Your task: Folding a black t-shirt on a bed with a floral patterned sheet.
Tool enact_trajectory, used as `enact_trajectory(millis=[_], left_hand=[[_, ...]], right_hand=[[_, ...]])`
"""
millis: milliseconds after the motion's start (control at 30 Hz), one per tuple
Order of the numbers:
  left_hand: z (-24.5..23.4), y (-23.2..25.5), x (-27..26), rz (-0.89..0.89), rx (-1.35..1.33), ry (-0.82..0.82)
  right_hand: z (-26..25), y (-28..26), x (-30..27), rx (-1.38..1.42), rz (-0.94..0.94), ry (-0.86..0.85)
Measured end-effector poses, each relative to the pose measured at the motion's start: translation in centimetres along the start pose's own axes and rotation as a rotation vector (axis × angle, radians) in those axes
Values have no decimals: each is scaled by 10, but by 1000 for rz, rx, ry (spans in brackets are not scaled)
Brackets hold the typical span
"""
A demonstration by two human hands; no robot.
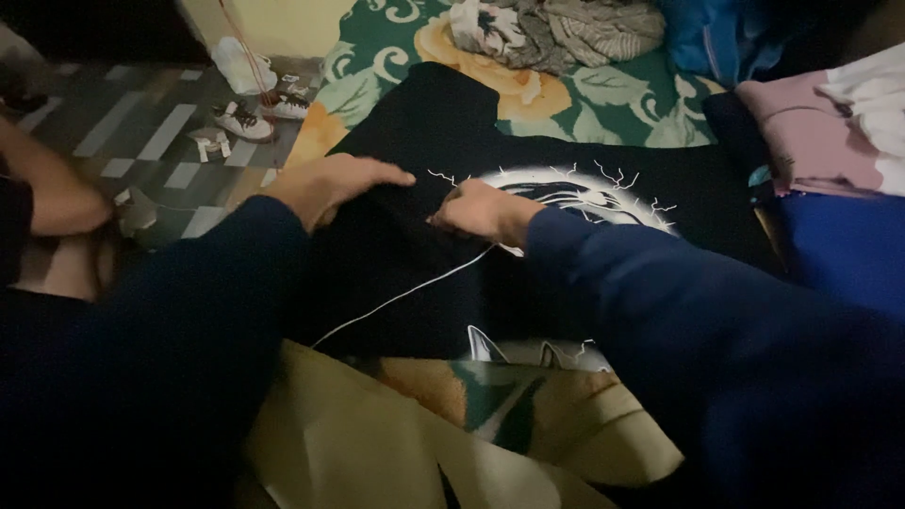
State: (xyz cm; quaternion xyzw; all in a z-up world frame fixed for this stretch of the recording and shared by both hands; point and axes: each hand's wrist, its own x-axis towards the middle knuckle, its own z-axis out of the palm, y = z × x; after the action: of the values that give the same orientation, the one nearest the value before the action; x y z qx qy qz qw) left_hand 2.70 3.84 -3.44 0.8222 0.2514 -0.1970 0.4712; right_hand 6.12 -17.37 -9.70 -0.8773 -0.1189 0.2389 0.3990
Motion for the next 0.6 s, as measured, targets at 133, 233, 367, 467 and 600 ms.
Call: enact_trajectory(millis=[133, 233, 367, 467, 600], left_hand=[[1, -14, 43, -3, 297, 10], [-10, -4, 61, 157, 660, -67], [-14, -12, 95, 213, 744, -66], [-11, -22, 108, 149, 532, -2], [-4, -31, 114, 85, 319, 58]], right_hand=[[1, -4, -4, -245, -63, -69], [-15, -24, -30, -95, -42, -105], [-40, -21, -7, -292, -279, -114], [-27, -9, 3, 312, -142, 42], [-35, -5, 2, 303, -117, 267]])
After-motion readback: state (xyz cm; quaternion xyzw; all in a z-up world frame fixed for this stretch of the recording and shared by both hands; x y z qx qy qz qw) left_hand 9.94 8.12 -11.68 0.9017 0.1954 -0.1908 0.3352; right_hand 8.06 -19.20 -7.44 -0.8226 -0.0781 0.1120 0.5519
